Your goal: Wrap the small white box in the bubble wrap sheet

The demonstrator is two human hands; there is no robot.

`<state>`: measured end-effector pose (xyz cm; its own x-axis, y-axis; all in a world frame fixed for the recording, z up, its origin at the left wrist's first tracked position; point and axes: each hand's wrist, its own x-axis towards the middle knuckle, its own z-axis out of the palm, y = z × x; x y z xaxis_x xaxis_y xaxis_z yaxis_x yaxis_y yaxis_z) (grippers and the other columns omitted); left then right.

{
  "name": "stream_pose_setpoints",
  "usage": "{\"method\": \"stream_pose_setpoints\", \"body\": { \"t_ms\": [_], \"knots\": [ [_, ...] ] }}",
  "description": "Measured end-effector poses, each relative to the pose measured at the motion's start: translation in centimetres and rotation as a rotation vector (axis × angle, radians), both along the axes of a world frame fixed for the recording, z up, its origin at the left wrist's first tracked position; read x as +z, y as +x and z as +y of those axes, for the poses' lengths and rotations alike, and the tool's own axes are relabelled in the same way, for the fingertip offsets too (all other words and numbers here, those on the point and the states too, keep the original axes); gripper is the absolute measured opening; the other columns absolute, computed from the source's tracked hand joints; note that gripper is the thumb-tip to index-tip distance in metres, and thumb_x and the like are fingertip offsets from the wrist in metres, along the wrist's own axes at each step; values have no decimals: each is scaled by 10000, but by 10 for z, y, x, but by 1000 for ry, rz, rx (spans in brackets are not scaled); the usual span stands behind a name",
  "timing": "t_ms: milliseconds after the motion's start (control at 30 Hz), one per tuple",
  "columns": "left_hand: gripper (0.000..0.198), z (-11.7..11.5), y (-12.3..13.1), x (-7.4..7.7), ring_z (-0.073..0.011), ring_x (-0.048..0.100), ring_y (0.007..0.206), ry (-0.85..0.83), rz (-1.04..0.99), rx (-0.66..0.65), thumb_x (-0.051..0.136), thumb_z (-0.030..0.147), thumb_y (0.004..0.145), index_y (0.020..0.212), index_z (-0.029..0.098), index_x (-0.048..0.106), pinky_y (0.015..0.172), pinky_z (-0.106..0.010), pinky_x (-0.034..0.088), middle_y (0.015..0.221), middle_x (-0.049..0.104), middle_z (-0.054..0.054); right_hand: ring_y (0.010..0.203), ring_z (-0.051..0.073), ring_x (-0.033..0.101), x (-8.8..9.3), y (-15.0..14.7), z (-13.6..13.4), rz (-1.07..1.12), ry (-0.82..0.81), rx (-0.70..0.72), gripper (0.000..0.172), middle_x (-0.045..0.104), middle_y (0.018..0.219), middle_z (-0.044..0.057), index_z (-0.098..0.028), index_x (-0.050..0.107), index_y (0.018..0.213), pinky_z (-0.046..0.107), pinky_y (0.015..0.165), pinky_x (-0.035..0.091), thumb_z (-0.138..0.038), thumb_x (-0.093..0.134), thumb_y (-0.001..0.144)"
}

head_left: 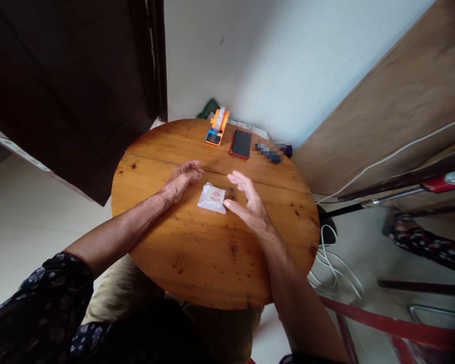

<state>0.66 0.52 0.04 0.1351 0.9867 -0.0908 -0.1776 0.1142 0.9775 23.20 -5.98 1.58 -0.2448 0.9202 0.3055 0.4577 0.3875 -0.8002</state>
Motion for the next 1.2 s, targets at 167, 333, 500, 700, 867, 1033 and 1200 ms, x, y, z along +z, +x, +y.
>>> {"method": "stream_pose_setpoints", "body": {
  "t_ms": [167, 333, 500, 700, 867, 1033, 1200],
  "knots": [
    [683, -7, 3, -8, -213, 658, 987, 88, 121, -221, 792, 325, 705, 1328, 161, 565, 921, -386, 510, 1136, 678, -107, 1402, 311, 526, -6, -3, 2, -73, -17, 21, 789, 563, 1509, 129, -272, 440, 1491, 583, 1190, 377, -366, 742, 768],
    [728, -16, 3, -5, -186, 660, 911, 113, 185, -382, 800, 353, 775, 1410, 146, 509, 807, -330, 533, 1099, 673, -101, 1230, 313, 655, -18, -12, 2, -151, 21, -3, 715, 691, 1334, 111, -267, 513, 1435, 553, 1087, 490, -298, 721, 752],
    [686, -17, 5, -2, -153, 639, 850, 115, 175, -397, 794, 303, 770, 1382, 155, 524, 767, -306, 515, 1071, 656, -80, 1186, 330, 672, -18, -14, -1, -211, 114, -46, 680, 724, 1271, 95, -269, 556, 1393, 568, 1080, 482, -266, 718, 732],
    [599, -12, 5, -5, -170, 641, 900, 134, 47, -275, 742, 223, 744, 1313, 164, 566, 861, -341, 505, 1029, 656, -61, 1252, 327, 633, -5, -8, -5, -206, 86, -25, 633, 694, 1343, 91, -282, 546, 1400, 574, 1106, 454, -380, 722, 800],
    [604, -8, 1, -4, -197, 646, 967, 141, 134, -184, 731, 229, 731, 1309, 136, 585, 947, -377, 500, 1075, 672, -91, 1217, 290, 655, -3, -8, -4, -98, 136, -74, 347, 715, 1293, 73, -282, 667, 1202, 522, 1083, 488, -380, 673, 869],
    [682, -13, -2, -2, -250, 648, 1039, 114, 225, -311, 743, 278, 751, 1393, 166, 546, 939, -428, 516, 1151, 674, -123, 1111, 286, 700, -6, -12, 0, -168, 251, -65, 173, 749, 1208, 53, -298, 728, 1006, 512, 1007, 522, -342, 697, 842],
    [765, -20, -1, -1, -184, 612, 876, 162, 216, -468, 774, 311, 741, 1441, 180, 494, 819, -359, 511, 1045, 637, -65, 1020, 270, 723, -8, -20, -2, -291, 382, -126, 138, 783, 1115, 30, -297, 704, 848, 502, 926, 523, -327, 596, 929]
  ]
}}
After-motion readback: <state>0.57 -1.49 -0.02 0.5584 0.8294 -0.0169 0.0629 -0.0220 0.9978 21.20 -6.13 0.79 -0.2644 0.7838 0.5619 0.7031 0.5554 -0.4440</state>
